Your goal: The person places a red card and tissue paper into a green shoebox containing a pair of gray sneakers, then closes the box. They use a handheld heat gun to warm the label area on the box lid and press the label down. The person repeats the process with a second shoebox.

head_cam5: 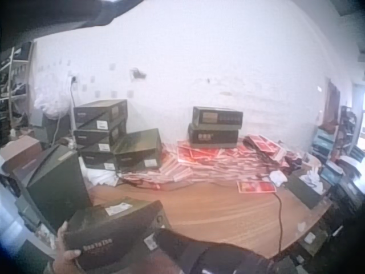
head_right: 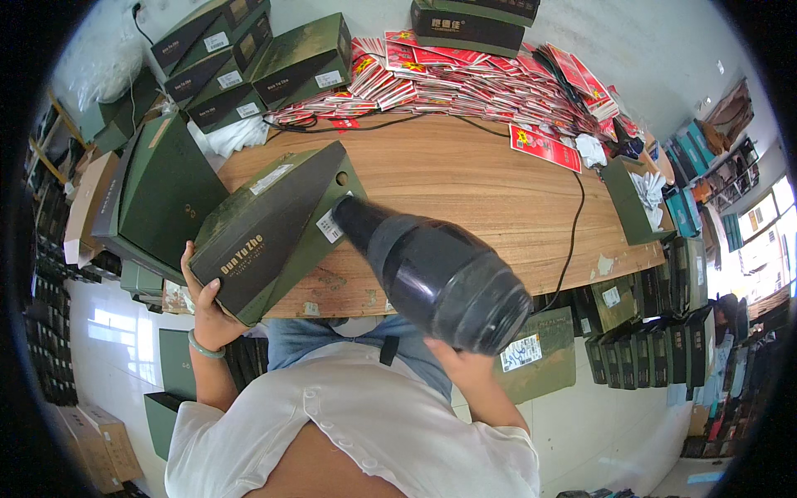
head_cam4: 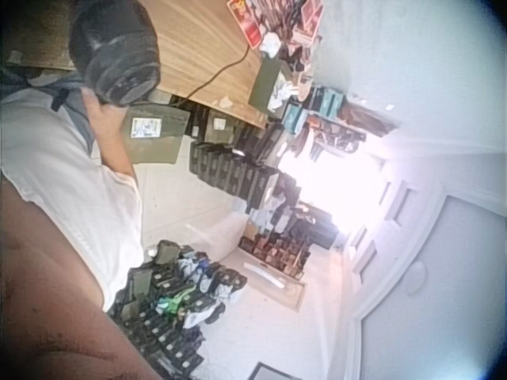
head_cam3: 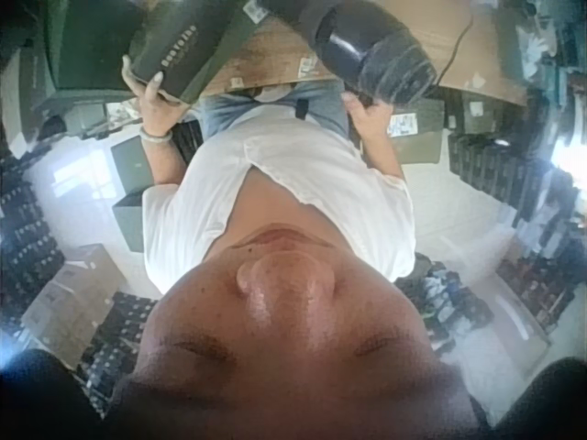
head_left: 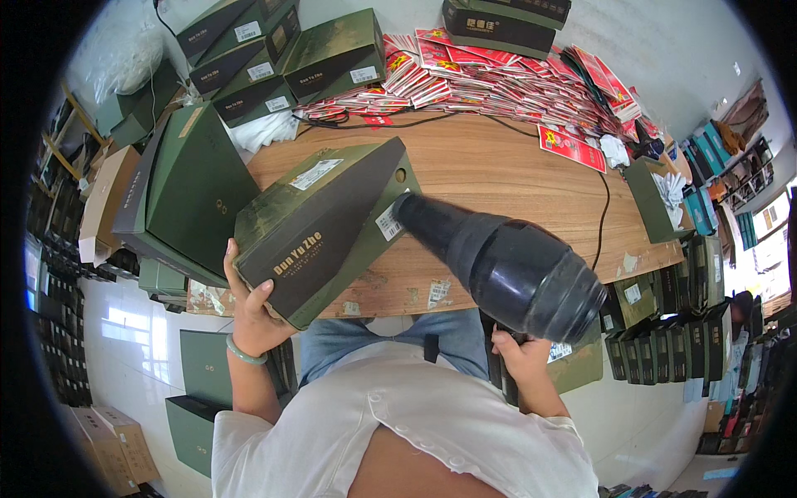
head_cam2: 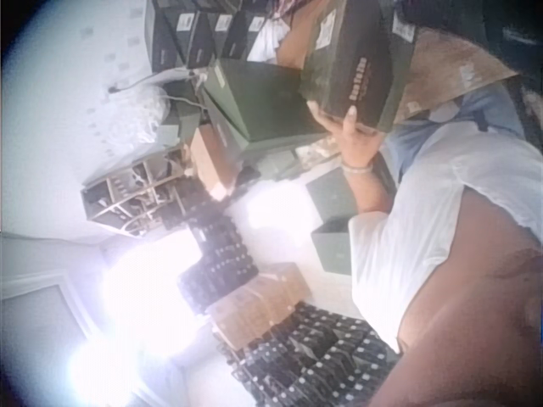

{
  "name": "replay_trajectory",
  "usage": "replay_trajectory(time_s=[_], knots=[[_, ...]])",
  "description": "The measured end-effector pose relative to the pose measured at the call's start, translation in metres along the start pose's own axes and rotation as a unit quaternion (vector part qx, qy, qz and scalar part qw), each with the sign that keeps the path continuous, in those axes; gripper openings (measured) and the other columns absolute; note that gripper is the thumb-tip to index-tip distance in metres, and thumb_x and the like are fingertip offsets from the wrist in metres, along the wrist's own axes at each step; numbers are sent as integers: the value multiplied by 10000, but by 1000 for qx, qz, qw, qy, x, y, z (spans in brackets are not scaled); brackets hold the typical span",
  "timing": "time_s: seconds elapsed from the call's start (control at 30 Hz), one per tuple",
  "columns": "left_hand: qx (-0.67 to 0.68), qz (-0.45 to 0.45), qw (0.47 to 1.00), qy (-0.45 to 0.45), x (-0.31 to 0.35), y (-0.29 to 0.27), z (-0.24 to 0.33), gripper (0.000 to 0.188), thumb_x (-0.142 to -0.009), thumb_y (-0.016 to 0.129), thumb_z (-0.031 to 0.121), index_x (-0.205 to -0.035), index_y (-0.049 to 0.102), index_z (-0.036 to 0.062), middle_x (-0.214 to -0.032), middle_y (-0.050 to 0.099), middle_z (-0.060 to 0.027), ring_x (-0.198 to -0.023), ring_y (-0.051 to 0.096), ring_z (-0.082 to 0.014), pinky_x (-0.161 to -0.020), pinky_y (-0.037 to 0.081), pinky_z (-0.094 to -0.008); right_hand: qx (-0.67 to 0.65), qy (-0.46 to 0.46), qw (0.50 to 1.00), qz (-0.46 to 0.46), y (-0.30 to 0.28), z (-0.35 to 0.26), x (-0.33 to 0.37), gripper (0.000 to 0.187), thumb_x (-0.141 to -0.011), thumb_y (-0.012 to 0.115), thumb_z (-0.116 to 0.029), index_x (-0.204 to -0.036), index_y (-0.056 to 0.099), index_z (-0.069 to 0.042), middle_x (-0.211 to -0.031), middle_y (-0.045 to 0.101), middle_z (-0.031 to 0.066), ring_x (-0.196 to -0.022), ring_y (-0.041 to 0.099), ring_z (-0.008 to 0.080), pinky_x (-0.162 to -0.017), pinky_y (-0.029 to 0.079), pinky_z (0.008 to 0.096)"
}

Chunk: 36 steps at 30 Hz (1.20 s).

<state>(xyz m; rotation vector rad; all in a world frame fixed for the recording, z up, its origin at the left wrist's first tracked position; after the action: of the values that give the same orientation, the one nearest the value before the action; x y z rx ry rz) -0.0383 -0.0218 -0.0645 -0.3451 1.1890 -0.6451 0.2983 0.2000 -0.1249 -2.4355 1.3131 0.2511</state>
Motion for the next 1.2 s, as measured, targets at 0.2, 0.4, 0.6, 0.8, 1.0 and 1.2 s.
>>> replay_trajectory(time_s=[0.2, 0.4, 0.6, 0.8, 1.0, 1.2], knots=[[8, 2, 1000, -2, 2, 0, -3, 1006, -627, 919, 153, -1419, 333, 358, -1563, 82, -306, -1340, 422, -470, -1089, 418, -489, 7, 1, 999, 38, -3, 6, 8, 394, -839, 784, -174, -1103, 598, 51, -779, 644, 96, -555, 592, 124, -482, 491, 244], [13, -2, 1000, 1, -3, -2, 1, 998, -632, 912, 134, -1418, 330, 338, -1565, 73, -303, -1334, 430, -464, -1091, 420, -484, 20, -8, 999, 24, -4, 4, 14, 418, -845, 779, -197, -1120, 584, 50, -781, 646, 98, -564, 596, 129, -486, 495, 246], [8, 17, 1000, 0, -3, -3, 3, 1002, -612, 920, 159, -1418, 362, 366, -1559, 73, -328, -1260, 522, -479, -1033, 489, -486, 41, -32, 998, 20, -5, 5, 15, 404, -860, 751, -184, -1130, 566, 54, -756, 642, 107, -556, 595, 133, -479, 489, 247], [-4, 18, 1000, 4, -1, -6, 2, 986, -626, 917, 206, -1427, 364, 364, -1555, 102, -329, -1252, 530, -469, -1027, 492, -477, -31, 51, 997, 42, -6, 4, 7, 385, -874, 721, -166, -1152, 539, 29, -721, 616, 86, -512, 564, 127, -446, 463, 251], [13, 16, 1000, -1, -1, -9, 5, 982, -636, 919, 217, -1438, 373, 363, -1569, 94, -297, -1279, 508, -450, -1043, 480, -469, -50, 127, 984, 112, -19, -3, -30, 203, -926, 651, -137, -1000, 503, -20, -648, 568, 62, -450, 515, 121, -408, 417, 252], [19, 2, 1000, -3, 1, -11, 11, 984, -658, 905, 217, -1443, 326, 348, -1565, 73, -294, -1323, 438, -453, -1066, 447, -490, -68, 175, 969, 163, -72, 60, -113, 310, -973, 628, -357, -938, 522, -68, -593, 534, 26, -428, 499, 120, -390, 393, 252]])
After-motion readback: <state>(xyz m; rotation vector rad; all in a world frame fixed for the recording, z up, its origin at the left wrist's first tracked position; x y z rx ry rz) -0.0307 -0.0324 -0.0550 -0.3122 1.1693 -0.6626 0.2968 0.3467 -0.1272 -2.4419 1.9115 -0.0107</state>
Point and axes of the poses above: each hand's wrist, its own x-axis away from the middle knuckle, its own y-axis out of the palm, z = x × y, the point moved 5 cm from there along -x, towards the middle knuckle
